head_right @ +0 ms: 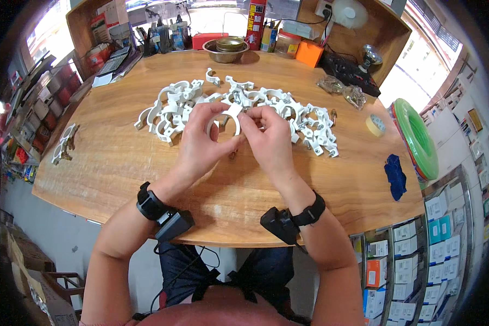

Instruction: The person opens a drawer to retrieve a phone, then picks up and joins two white plastic pipe clamps by hand. They insert a metal bolt through the clamps and thread a nut onto it.

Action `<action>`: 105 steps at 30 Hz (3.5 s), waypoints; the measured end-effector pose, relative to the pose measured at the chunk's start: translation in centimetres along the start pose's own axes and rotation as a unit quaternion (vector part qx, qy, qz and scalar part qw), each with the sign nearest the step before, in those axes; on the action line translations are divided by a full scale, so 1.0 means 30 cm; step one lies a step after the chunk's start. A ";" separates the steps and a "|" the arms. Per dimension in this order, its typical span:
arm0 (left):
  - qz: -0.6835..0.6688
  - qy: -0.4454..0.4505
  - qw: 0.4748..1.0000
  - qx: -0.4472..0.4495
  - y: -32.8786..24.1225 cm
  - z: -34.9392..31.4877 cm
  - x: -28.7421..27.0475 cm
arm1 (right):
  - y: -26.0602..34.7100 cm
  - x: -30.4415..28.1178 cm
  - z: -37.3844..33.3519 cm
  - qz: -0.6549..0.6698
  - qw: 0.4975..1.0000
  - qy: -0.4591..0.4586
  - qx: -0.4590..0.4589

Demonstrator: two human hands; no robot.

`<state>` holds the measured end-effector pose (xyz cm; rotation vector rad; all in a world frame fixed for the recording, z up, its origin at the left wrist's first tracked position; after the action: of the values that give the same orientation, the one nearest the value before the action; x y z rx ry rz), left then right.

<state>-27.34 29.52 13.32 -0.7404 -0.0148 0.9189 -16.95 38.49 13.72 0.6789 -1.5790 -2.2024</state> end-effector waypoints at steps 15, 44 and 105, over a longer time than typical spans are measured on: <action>0.001 -0.002 1.000 -0.004 0.006 0.001 -0.020 | 0.029 -0.004 -0.006 0.072 0.995 -0.020 -0.064; -0.042 -0.014 0.997 -0.068 0.046 -0.010 -0.022 | 0.087 0.001 -0.055 -0.100 0.975 -0.051 -0.193; -0.016 0.023 0.998 -0.059 0.084 -0.019 -0.001 | -0.093 0.027 0.028 0.139 0.977 0.051 0.156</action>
<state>-29.00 30.13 11.42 -0.8682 -0.0416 0.8757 -18.09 39.60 11.15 0.6019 -1.8592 -1.7126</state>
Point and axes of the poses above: each hand's wrist, its own z-axis towards the middle knuckle, its own x-axis out of the palm, y = z × x, the point moved 5 cm from there along z, towards the middle knuckle, and after that the axes turned 13 degrees about x, right-handed, at the moved point
